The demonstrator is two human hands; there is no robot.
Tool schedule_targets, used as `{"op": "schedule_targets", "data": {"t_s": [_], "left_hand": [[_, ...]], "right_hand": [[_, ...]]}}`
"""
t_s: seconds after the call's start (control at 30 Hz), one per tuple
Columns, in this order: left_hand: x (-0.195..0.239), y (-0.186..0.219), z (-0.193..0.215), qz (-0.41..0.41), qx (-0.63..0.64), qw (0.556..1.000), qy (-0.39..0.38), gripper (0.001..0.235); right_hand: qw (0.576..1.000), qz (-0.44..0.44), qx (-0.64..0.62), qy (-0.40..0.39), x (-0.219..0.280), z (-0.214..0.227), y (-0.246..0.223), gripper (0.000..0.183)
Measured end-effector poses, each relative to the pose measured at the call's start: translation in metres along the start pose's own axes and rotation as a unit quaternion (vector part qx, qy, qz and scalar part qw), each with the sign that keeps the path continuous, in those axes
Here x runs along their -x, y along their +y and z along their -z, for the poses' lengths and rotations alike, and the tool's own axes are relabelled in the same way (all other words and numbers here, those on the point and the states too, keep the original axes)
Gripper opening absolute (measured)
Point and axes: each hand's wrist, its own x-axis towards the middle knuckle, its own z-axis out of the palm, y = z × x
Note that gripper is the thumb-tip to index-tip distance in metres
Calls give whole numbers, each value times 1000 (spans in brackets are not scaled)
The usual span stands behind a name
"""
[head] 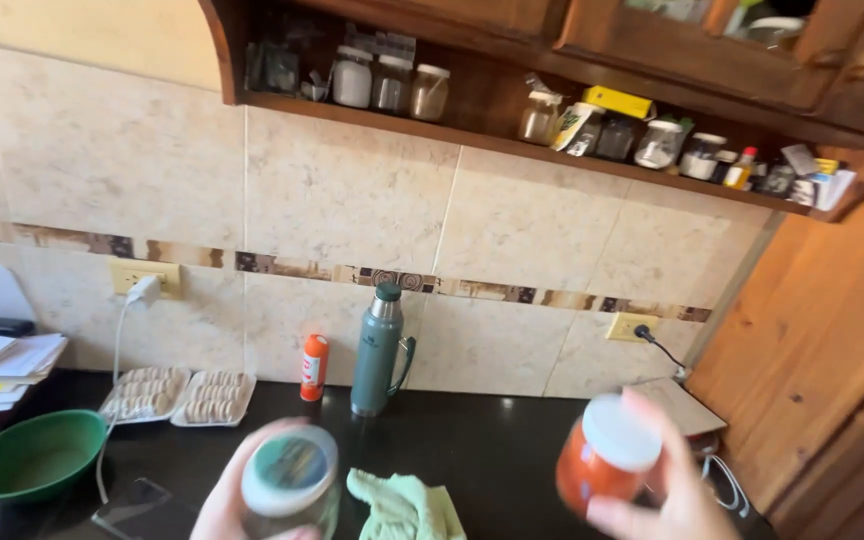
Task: Seasoning and stirring food in a pot on a stove, then covering it with a lid and organizing spice jars.
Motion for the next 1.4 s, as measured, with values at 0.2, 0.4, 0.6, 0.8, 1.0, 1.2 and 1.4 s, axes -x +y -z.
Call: {"op": "schedule_targets", "data": {"t_s": [0.2,0.4,0.6,0.8,1.0,1.2,1.4], "left_hand": [[-157,60,-89,34,-91,995,-36,79],[-286,48,-125,-31,-173,984,29,79],[-395,66,-150,-28,-234,968,81,52],[-484,55,-174,-91,-330,930,135,65],[-558,19,-176,-129,-501,830,206,70],[-599,0,-178,-187,-550,779,235,50],[-599,-19,-161,-276,-587,731,213,43]], "right_hand": [[969,160,180,-62,-146,3,-9,102],[931,319,179,8,-309,-41,-53,96],[945,302,116,46,-391,-95,-107,92],[965,196,171,25,-431,-122,-121,93],[889,386,228,97,-486,-131,-71,91],[717,610,257,220,-476,-130,-44,33],[646,661,297,241,-480,-133,-24,46]]}}
